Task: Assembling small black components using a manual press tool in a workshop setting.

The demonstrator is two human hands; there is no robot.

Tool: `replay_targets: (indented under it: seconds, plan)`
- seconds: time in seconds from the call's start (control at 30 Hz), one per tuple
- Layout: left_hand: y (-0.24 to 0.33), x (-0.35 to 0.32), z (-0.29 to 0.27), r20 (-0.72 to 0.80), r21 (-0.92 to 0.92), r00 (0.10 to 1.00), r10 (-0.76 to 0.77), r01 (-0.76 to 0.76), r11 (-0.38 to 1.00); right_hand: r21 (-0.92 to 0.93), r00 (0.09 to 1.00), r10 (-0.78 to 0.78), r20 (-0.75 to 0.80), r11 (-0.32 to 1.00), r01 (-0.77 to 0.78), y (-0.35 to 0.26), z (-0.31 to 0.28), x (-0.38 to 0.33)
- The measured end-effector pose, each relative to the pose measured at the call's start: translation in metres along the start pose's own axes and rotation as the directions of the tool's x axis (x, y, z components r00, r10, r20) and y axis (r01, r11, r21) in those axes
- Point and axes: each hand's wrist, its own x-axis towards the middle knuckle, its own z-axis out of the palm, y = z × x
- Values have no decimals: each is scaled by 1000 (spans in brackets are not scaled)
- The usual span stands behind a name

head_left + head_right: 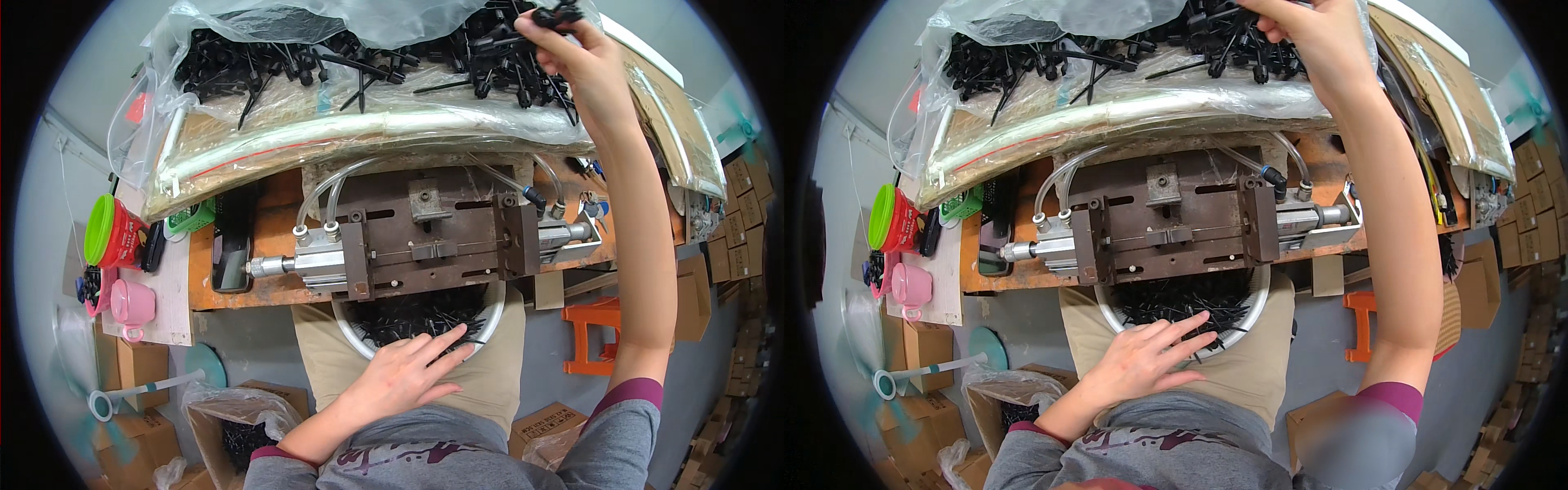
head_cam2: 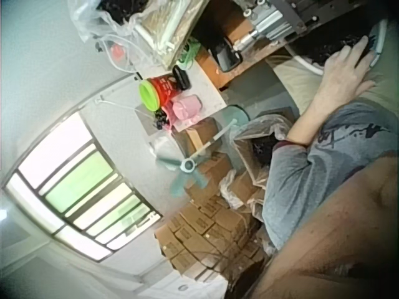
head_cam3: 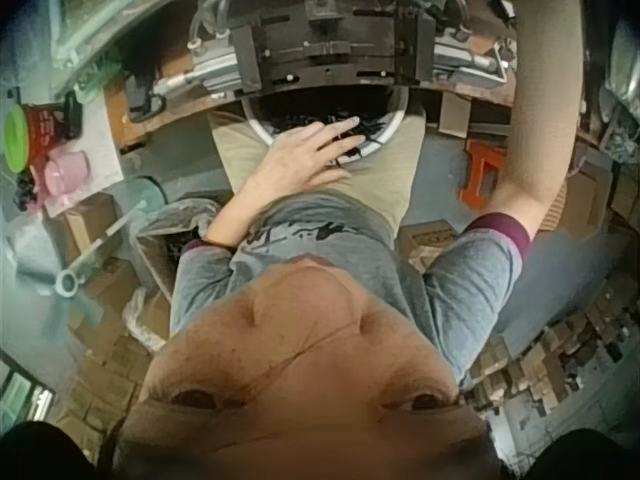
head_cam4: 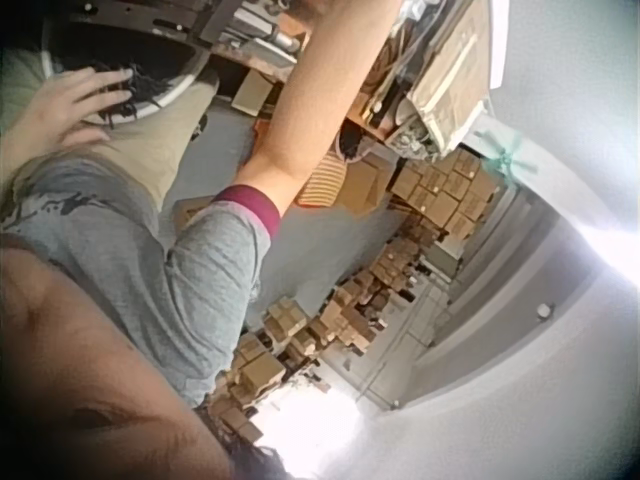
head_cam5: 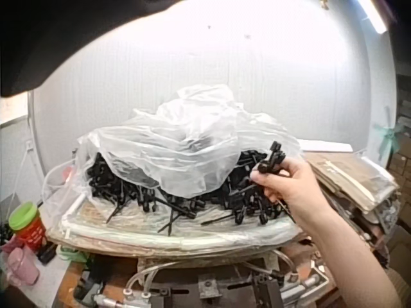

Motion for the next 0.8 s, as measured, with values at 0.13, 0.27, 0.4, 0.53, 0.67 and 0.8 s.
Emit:
replay_targets:
  seconds: [0.13, 0.27, 0.4, 0.53, 0.67, 0.8]
  plan:
    - [7, 8, -16, -154, 9, 987, 55, -55, 998, -68, 994, -61, -88, 996, 55, -12, 15, -8]
    - [9, 13, -28, -262, 27, 963, 70, -65, 997, -78, 1000, 15, -20, 997, -16, -12, 15, 1]
    - [9, 15, -34, -346, 28, 936, 70, -65, 998, -40, 999, 45, 27, 998, -44, 10, -6, 18]
    - [5, 24, -45, -465, 24, 884, 39, -32, 999, -9, 995, 50, 89, 999, -49, 27, -8, 26]
    - [-4, 50, -57, -622, -32, 783, 10, -38, 999, 24, 996, 19, 89, 999, -21, 35, -7, 30]
    - [-11, 55, -59, -682, -64, 730, -57, 17, 998, 150, 996, -79, 42, 986, 72, 21, -7, 7]
